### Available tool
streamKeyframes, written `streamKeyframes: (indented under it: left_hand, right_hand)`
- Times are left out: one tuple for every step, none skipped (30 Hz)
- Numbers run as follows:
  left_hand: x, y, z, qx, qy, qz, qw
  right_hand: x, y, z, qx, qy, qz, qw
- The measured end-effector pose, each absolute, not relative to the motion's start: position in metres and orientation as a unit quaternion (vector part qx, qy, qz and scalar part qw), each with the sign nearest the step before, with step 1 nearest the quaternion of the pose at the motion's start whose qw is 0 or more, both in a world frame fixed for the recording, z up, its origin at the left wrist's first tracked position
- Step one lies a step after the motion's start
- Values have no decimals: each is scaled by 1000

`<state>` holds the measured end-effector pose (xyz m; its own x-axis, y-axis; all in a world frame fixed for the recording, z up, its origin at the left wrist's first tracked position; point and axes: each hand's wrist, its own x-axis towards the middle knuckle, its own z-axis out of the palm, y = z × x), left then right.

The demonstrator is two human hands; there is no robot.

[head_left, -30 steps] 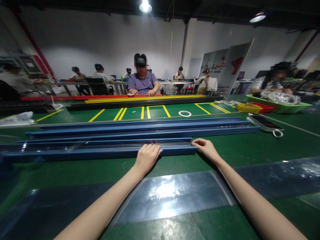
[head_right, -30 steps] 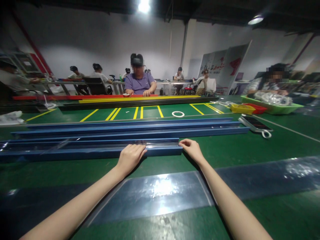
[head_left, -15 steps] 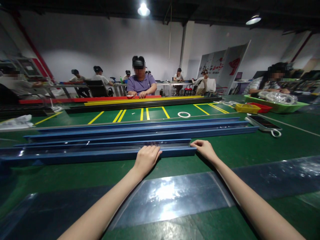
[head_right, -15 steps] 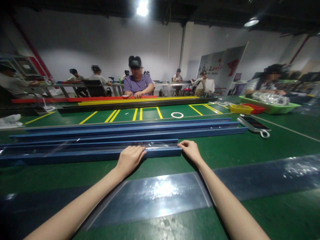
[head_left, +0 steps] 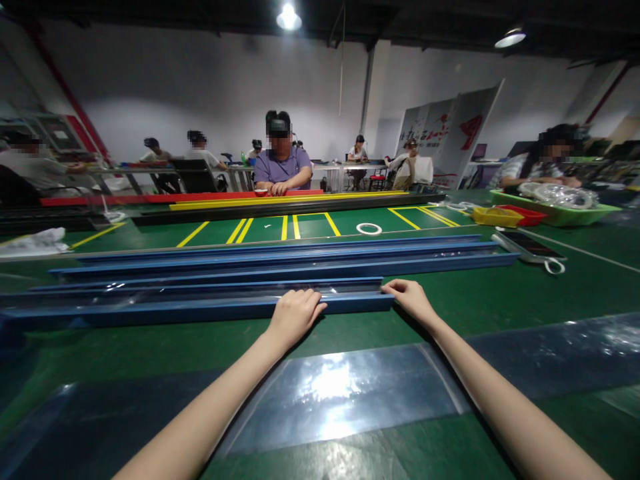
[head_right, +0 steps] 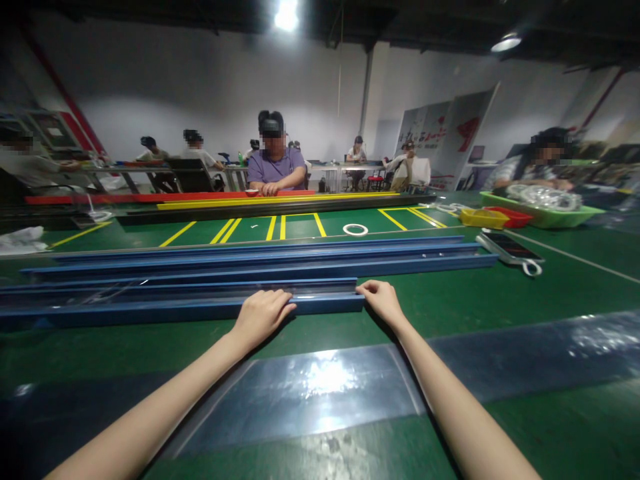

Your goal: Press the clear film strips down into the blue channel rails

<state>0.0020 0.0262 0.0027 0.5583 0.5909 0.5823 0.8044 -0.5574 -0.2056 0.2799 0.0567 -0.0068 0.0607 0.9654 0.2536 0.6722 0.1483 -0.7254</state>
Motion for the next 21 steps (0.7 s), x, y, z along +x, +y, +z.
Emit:
streamKeyframes:
  left_hand:
    - [2,26,3,-853,-409,-228,229]
    - [1,27,4,-855,-409,-225,227]
    - [1,27,5,-857,-408,-221,223]
    - [1,28,5,-860,-406,-215,219]
    - [0,29,6,-864,-406,-208,215]
    - [-1,29,7,-867,-405,-201,209]
    - [-1,30,9,-870,-406,-193,204]
    - [-2,30,10,-872,-406,-186,198]
    - [-2,30,11,-874,-407,-181,193]
    - [-2,31,12,-876,-407,-179,189]
    - [-3,31,12,-877,-406,-179,184]
    - [-3,31,13,-878,-404,-182,180]
    - [-3,30,13,-880,-402,-184,175]
    - [-3,30,13,-881,-400,-187,171]
    - [-4,30,13,-882,-398,-189,167]
    - [-4,30,13,-883,-397,-189,165]
    - [-4,30,13,-883,-397,-189,164]
    - [-4,31,13,-883,-397,-189,164]
    - [-4,31,12,-882,-398,-187,165]
    - [-4,31,12,-882,-400,-186,166]
    - [-4,31,12,-882,-402,-183,167]
  right_hand:
    - [280,57,-7,-622,-658,193,378]
    - [280,57,-7,-621,-658,192,379]
    - [280,57,-7,-621,-658,191,380]
    - [280,57,-7,-621,-658,191,380]
    - [280,57,-7,-622,-657,191,380]
    - [280,57,-8,-623,-657,193,378]
    - [280,57,-8,-625,-656,194,376]
    - [280,57,-8,-626,-656,196,373]
    - [280,57,-8,-626,-657,197,371]
    - [280,57,-7,-626,-658,199,369]
    - [280,57,-7,-625,-659,199,368]
    - [280,57,-7,-625,-660,199,368]
    - [280,57,-7,-624,-660,199,368]
    - [280,57,-7,-624,-661,199,367]
    - [279,57,-7,-624,-661,199,366]
    - [279,56,-7,-625,-661,198,366]
    - [279,56,-7,-625,-661,198,365]
    - [279,56,-7,-625,-661,198,365]
    - [279,56,-7,-625,-661,198,366]
    - [279,55,-7,-625,-660,198,367]
    - [278,55,-7,-624,-660,198,367]
